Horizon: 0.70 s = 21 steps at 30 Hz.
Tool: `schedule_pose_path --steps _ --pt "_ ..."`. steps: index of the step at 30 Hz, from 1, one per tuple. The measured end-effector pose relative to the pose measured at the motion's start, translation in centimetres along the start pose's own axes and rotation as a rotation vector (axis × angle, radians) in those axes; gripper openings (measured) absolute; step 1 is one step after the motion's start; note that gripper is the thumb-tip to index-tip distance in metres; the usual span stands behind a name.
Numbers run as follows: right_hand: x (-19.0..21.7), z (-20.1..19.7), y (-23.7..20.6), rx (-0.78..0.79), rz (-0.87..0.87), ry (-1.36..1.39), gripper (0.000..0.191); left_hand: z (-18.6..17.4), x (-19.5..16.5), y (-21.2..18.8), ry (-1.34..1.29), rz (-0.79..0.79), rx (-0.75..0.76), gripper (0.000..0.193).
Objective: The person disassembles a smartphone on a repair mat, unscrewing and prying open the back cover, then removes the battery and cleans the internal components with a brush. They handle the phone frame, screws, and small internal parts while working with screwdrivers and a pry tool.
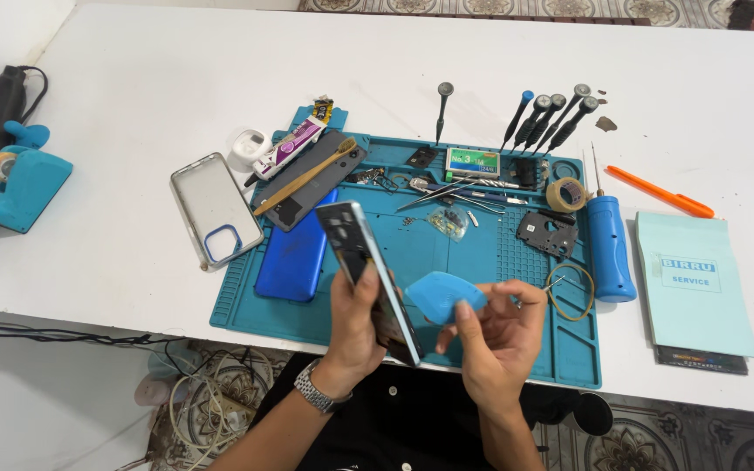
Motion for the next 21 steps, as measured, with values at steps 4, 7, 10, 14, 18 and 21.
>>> schedule_pose_path --steps 4,7,10,14,18,21 --pt "0.2 0.5 -0.2 0.037 0.026 -0.095 0.045 1.1 -0.4 -0.4 0.049 -0.007 0.033 0.041" --pt "-0.1 0.5 -0.2 0.04 0.045 -0.118 0.04 1.7 -1.1 -0.5 0.032 -0.018 0.005 0.045" --pt "-0.2 0.2 -0.1 0.03 0.058 -0.079 0.037 2.0 -1.7 -0.3 0.016 -0.014 -0.024 0.046" --pt "-0.4 0.2 -0.2 0.058 0.055 -0.079 0.036 2.1 -1.6 -0.3 0.011 -0.025 -0.021 0.045" --pt "-0.7 0.0 -0.2 0.051 0.062 -0.099 0.034 2.0 -1.4 -0.3 0.025 -0.031 -0.013 0.045" --pt "-0.7 -0.2 -0.3 0.04 0.037 -0.146 0.031 2.2 -1.5 -0.4 0.023 -0.018 0.02 0.044"
Point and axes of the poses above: each hand's wrist, its own y-axis towards the middle knuckle, its own z-axis out of the palm, x = y × z, the point moved 9 cm from there along y, towards the middle knuckle, and after that the axes turned 8 degrees about -x, right-handed, at the moved point
